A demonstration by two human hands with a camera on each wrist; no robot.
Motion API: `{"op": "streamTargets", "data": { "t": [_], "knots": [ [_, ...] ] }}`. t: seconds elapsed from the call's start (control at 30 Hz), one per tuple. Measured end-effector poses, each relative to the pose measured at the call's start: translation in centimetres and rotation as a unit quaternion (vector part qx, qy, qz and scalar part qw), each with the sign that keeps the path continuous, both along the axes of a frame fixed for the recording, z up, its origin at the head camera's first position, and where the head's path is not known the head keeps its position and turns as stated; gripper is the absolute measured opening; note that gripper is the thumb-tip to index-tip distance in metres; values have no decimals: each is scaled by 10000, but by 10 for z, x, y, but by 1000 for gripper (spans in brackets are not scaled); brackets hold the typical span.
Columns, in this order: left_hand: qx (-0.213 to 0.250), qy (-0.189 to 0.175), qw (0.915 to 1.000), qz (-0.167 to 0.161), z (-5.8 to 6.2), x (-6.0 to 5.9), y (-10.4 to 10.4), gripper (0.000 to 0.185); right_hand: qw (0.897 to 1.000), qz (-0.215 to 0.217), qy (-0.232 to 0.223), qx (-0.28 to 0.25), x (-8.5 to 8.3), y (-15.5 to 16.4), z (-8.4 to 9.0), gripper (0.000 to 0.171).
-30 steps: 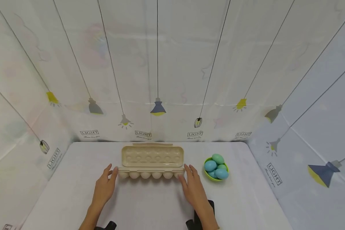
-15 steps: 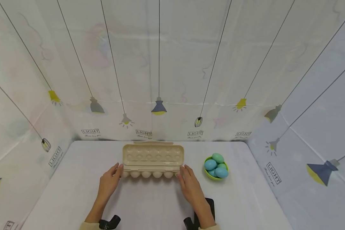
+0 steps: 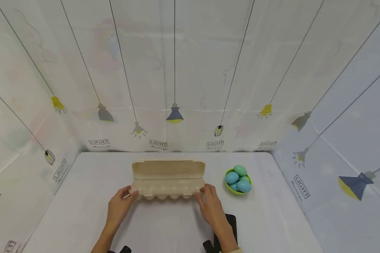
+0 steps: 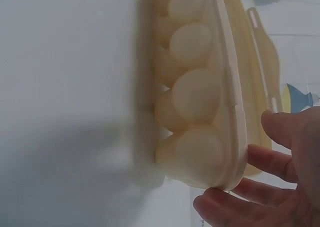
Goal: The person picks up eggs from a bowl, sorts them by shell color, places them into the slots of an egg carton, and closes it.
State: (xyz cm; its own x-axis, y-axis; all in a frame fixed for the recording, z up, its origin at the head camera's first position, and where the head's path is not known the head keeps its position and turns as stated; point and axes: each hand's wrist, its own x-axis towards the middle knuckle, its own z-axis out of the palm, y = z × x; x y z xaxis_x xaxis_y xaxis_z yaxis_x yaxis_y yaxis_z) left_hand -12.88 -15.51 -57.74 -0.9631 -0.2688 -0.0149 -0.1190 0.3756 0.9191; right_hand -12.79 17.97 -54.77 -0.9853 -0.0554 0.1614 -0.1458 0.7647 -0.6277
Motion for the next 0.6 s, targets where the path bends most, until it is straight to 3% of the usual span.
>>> {"op": "streamTargets", "data": {
  "t": [0.23, 0.6],
  "knots": [
    [460, 67, 9985, -301, -13, 1, 4, 70, 9998, -191, -50, -85, -3, 5, -6, 33],
    [574, 160, 9969, -519, -33, 5, 11, 75, 9991, -284, -143, -266, -5, 11, -21, 51]
  ]
}}
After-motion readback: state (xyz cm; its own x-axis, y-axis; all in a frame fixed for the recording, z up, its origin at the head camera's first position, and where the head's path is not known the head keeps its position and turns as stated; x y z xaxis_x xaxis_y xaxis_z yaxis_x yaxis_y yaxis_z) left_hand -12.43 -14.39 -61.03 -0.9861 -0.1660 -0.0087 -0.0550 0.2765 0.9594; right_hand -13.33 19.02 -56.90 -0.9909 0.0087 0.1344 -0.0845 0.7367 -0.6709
